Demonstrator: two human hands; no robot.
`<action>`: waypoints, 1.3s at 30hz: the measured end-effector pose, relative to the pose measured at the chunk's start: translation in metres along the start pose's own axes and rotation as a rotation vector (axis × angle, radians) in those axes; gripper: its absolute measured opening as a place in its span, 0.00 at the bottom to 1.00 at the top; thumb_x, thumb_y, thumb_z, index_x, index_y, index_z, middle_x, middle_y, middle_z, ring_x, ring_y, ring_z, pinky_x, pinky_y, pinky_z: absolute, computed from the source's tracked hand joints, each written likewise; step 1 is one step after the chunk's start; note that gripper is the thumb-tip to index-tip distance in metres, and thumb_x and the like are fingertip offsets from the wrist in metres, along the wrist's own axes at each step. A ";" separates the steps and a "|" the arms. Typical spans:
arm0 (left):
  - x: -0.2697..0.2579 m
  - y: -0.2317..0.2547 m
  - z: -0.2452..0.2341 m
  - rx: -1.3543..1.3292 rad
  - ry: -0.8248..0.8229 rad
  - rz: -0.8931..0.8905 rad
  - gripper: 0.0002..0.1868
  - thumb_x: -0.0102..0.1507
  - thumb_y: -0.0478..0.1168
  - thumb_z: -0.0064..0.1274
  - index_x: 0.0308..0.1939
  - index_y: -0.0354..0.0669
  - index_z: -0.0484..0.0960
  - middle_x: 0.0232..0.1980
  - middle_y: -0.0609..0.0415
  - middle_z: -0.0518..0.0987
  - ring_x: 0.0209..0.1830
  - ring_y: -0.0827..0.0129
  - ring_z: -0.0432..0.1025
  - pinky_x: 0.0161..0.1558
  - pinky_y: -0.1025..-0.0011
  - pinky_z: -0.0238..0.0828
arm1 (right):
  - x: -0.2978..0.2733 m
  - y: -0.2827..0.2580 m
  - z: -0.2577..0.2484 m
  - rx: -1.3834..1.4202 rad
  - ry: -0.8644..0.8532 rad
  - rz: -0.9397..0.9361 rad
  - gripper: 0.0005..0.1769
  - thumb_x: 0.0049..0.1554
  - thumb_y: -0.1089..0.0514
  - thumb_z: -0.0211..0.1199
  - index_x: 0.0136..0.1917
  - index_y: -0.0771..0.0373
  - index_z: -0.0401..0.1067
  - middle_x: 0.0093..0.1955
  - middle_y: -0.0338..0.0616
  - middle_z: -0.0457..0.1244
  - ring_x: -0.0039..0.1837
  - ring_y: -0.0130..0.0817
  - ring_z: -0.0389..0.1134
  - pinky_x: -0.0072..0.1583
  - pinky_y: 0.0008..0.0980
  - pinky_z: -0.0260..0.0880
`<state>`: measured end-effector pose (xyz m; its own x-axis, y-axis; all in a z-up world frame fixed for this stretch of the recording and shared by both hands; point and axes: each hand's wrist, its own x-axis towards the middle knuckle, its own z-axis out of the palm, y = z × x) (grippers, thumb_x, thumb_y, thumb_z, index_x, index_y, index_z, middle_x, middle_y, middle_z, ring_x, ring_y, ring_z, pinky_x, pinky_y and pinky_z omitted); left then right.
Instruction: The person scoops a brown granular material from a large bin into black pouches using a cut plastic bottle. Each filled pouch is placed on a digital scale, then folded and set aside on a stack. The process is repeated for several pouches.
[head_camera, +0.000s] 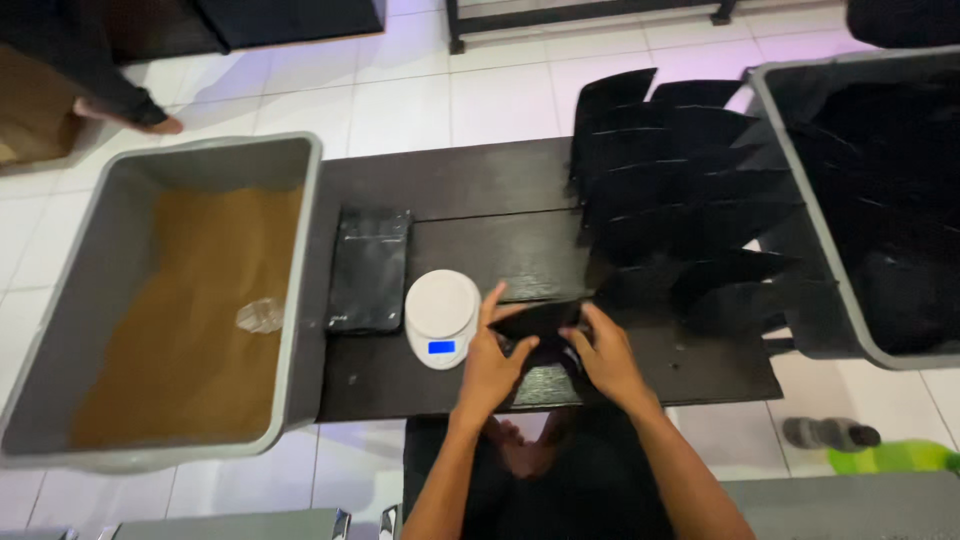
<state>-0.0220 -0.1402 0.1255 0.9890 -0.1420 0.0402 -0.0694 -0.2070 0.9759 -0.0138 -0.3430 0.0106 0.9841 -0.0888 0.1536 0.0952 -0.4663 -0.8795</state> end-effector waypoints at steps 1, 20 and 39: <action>0.003 -0.018 0.012 -0.002 -0.017 0.001 0.47 0.56 0.27 0.60 0.77 0.38 0.54 0.61 0.34 0.79 0.66 0.37 0.68 0.67 0.44 0.61 | -0.010 0.024 -0.004 -0.004 0.014 0.010 0.17 0.57 0.65 0.66 0.59 0.71 0.72 0.53 0.66 0.69 0.59 0.64 0.71 0.60 0.57 0.71; 0.023 -0.067 0.171 0.130 -0.119 0.379 0.26 0.60 0.35 0.63 0.62 0.45 0.77 0.54 0.51 0.77 0.57 0.53 0.76 0.59 0.61 0.73 | -0.069 0.082 -0.078 0.086 0.551 0.095 0.40 0.52 0.66 0.73 0.70 0.77 0.54 0.65 0.63 0.50 0.68 0.63 0.59 0.67 0.51 0.70; 0.020 -0.051 0.251 0.128 -0.196 0.542 0.23 0.62 0.33 0.60 0.61 0.39 0.76 0.52 0.45 0.75 0.54 0.46 0.76 0.54 0.59 0.76 | -0.079 0.073 -0.148 0.052 0.668 0.185 0.49 0.51 0.68 0.73 0.78 0.74 0.49 0.70 0.67 0.46 0.73 0.72 0.55 0.70 0.60 0.64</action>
<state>-0.0315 -0.3756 0.0226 0.7665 -0.4342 0.4732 -0.5852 -0.1686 0.7932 -0.1062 -0.5002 0.0006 0.6837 -0.6929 0.2289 -0.0414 -0.3500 -0.9358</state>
